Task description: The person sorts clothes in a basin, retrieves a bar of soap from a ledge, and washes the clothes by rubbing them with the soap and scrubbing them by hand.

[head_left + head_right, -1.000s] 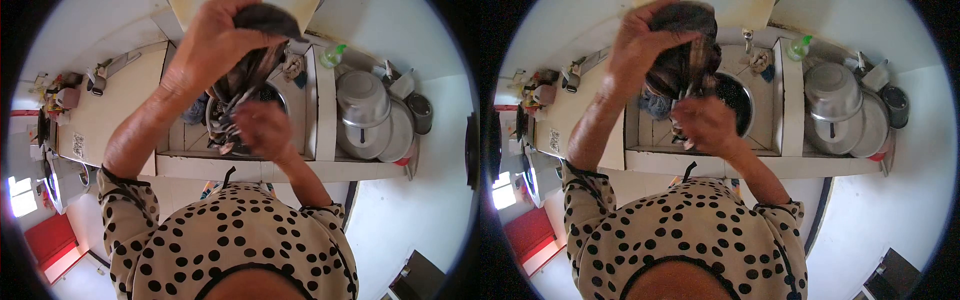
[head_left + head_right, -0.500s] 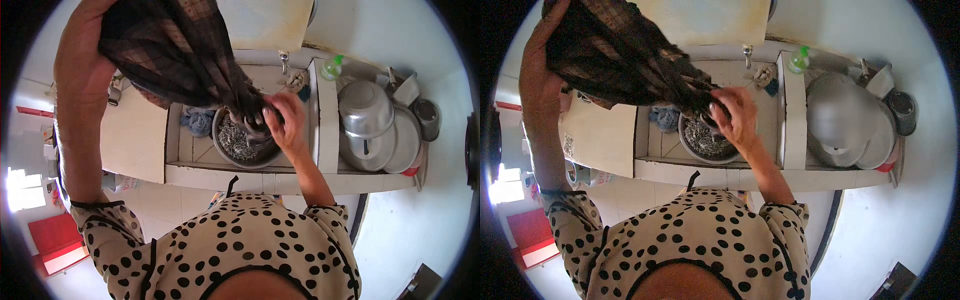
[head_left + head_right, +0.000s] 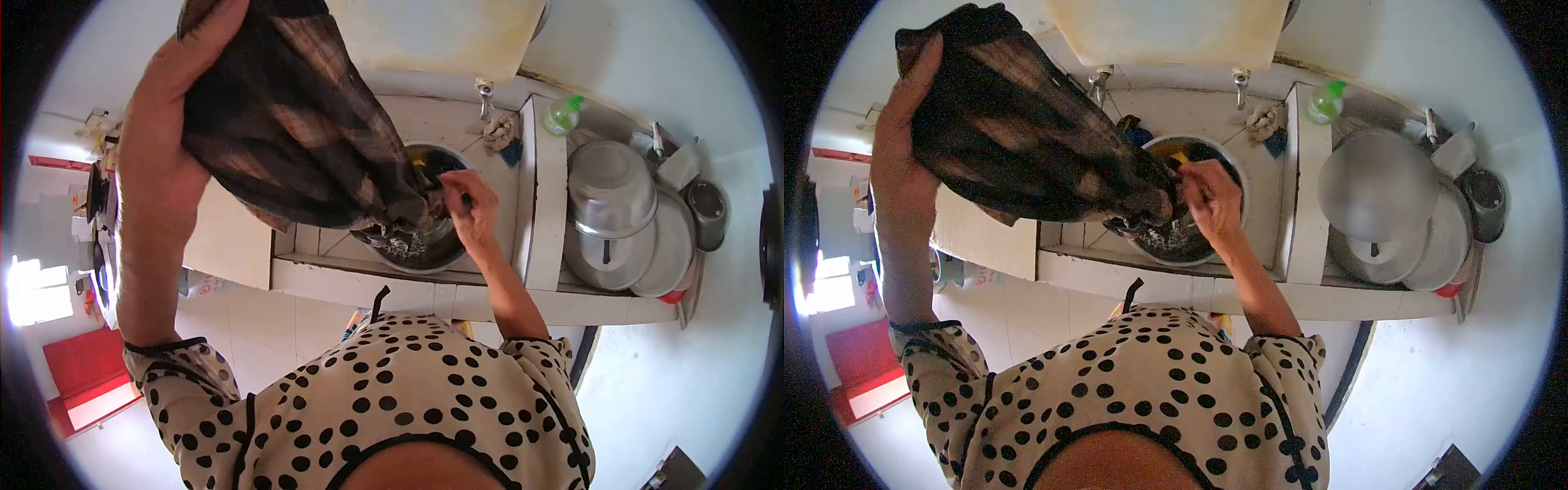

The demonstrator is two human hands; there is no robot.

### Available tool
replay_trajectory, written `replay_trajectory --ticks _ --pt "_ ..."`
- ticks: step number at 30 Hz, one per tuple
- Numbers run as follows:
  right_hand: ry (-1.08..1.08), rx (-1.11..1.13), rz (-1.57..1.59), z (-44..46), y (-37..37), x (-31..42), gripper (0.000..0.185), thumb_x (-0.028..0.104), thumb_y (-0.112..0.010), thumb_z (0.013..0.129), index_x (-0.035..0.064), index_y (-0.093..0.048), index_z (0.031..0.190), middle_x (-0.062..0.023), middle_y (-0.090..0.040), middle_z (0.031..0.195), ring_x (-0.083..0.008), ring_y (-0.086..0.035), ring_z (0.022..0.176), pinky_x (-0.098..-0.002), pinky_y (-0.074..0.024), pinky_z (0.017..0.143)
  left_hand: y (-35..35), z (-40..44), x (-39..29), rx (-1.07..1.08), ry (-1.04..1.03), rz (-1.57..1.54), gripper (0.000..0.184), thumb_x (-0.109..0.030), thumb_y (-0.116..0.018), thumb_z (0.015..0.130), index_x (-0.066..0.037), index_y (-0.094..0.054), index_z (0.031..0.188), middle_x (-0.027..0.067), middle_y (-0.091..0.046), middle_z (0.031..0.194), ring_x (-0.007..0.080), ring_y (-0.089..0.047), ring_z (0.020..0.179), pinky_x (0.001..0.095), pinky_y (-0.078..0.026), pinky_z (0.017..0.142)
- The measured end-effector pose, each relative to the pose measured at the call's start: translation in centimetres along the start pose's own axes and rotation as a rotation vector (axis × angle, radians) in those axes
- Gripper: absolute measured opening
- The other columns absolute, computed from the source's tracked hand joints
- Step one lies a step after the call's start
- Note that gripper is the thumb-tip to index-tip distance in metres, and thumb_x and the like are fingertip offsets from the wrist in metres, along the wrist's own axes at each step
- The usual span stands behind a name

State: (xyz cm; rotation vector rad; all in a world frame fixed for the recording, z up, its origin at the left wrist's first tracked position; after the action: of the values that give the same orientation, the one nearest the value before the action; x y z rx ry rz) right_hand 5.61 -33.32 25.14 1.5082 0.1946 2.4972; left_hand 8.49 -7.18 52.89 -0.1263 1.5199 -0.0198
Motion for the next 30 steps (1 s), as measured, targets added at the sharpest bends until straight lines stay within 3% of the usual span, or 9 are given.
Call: replay_trajectory --ticks 1,4,5,9,12,18,26,29,30 --pt "-0.173 0.134 0.151 -1.0 -1.1 0.0 0.013 0.006 -0.059 0.084 0.0016 -0.063 0.096 -0.0140 -0.062 0.093 -0.0187 -0.063 0.080 -0.0282 -0.0496 0.066 -0.2 -0.8 0.1 0.014 -0.089 0.144 0.038 -0.018 -0.057 0.093 -0.008 -0.053 0.129 0.0101 -0.058 0.123 0.0196 -0.056 0.113 0.0346 -0.048 0.096" --pt "-0.157 0.287 -0.063 -3.9 -5.1 -2.1 0.012 0.010 -0.060 0.085 0.0004 -0.062 0.093 -0.0113 -0.061 0.088 -0.0162 -0.060 0.072 -0.0270 -0.0479 0.064 -0.3 -3.8 1.1 -0.017 -0.171 0.274 0.038 -0.023 -0.056 0.094 -0.005 -0.053 0.127 0.0103 -0.060 0.119 0.0210 -0.059 0.109 0.0351 -0.049 0.094" --pt "-0.450 0.398 0.060 -4.5 -6.0 -2.5 0.019 0.000 -0.062 0.081 -0.0015 -0.060 0.100 -0.0049 -0.061 0.077 -0.0124 -0.055 0.064 -0.0251 -0.0459 0.060 0.6 -4.1 1.9 -0.093 -0.069 0.123 0.039 -0.023 -0.056 0.093 -0.004 -0.053 0.127 0.0104 -0.060 0.119 0.0216 -0.059 0.108 0.0355 -0.050 0.093" --pt "-0.583 0.410 0.511 -10.1 -8.1 -7.3 0.014 0.015 -0.066 0.084 0.0021 -0.062 0.086 -0.0056 -0.057 0.076 -0.0145 -0.051 0.065 -0.0239 -0.0418 0.062 5.5 -5.3 6.2 -0.078 0.140 -0.090 0.042 -0.027 -0.058 0.091 -0.002 -0.054 0.125 0.0116 -0.060 0.118 0.0240 -0.060 0.105 0.0368 -0.051 0.089" --pt "-0.444 0.597 0.249 -9.6 -5.7 -5.9 0.013 0.014 -0.071 0.080 0.0042 -0.063 0.082 -0.0034 -0.058 0.074 -0.0103 -0.051 0.066 -0.0248 -0.0427 0.062 10.1 -6.7 10.6 -0.198 0.218 -0.075 0.040 -0.022 -0.059 0.090 0.000 -0.054 0.122 0.0135 -0.061 0.116 0.0249 -0.061 0.105 0.0375 -0.052 0.089" --pt "-0.822 0.915 0.289 -10.9 -3.6 -6.2 0.020 0.022 -0.074 0.079 0.0068 -0.063 0.080 0.0013 -0.059 0.077 -0.0073 -0.053 0.071 -0.0253 -0.0453 0.066 16.3 -8.9 17.6 -0.215 0.362 -0.195 0.030 -0.008 -0.062 0.086 -0.001 -0.059 0.115 0.0090 -0.065 0.105 0.0176 -0.064 0.094 0.0300 -0.052 0.084" --pt "-0.970 0.285 0.689 -0.4 -4.6 -9.2 0.023 0.027 -0.066 0.086 0.0073 -0.060 0.077 0.0035 -0.056 0.071 -0.0084 -0.052 0.069 -0.0261 -0.0460 0.067 23.0 -13.9 21.6 -0.449 0.360 -0.267 0.036 -0.014 -0.062 0.088 0.001 -0.055 0.119 0.0109 -0.063 0.109 0.0215 -0.061 0.100 0.0353 -0.051 0.088" --pt "-0.695 0.918 -0.326 0.2 -8.4 -14.6 0.020 0.024 -0.063 0.089 0.0057 -0.059 0.083 -0.0010 -0.061 0.078 -0.0143 -0.058 0.074 -0.0292 -0.0473 0.070 22.4 -15.7 24.1 -0.474 0.483 -0.226 0.036 -0.019 -0.065 0.087 0.001 -0.058 0.116 0.0101 -0.064 0.108 0.0212 -0.062 0.098 0.0353 -0.051 0.087" --pt "-0.596 0.878 -0.369 0.7 -9.7 -16.1 0.017 0.022 -0.061 0.089 0.0056 -0.060 0.088 -0.0032 -0.063 0.086 -0.0171 -0.060 0.079 -0.0317 -0.0474 0.073 23.5 -17.1 27.0 -0.464 0.504 -0.228 0.032 -0.018 -0.065 0.087 -0.001 -0.060 0.114 0.0086 -0.065 0.106 0.0201 -0.062 0.097 0.0339 -0.051 0.086"
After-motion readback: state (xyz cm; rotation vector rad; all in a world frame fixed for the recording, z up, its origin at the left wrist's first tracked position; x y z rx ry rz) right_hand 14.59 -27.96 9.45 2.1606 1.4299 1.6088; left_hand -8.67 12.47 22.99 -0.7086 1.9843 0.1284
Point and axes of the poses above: each hand's wrist, its own z-axis towards the middle knuckle, its own y-axis out of the back of the hand, x = y × z, the point moved 3 cm from there along z, towards the middle knuckle
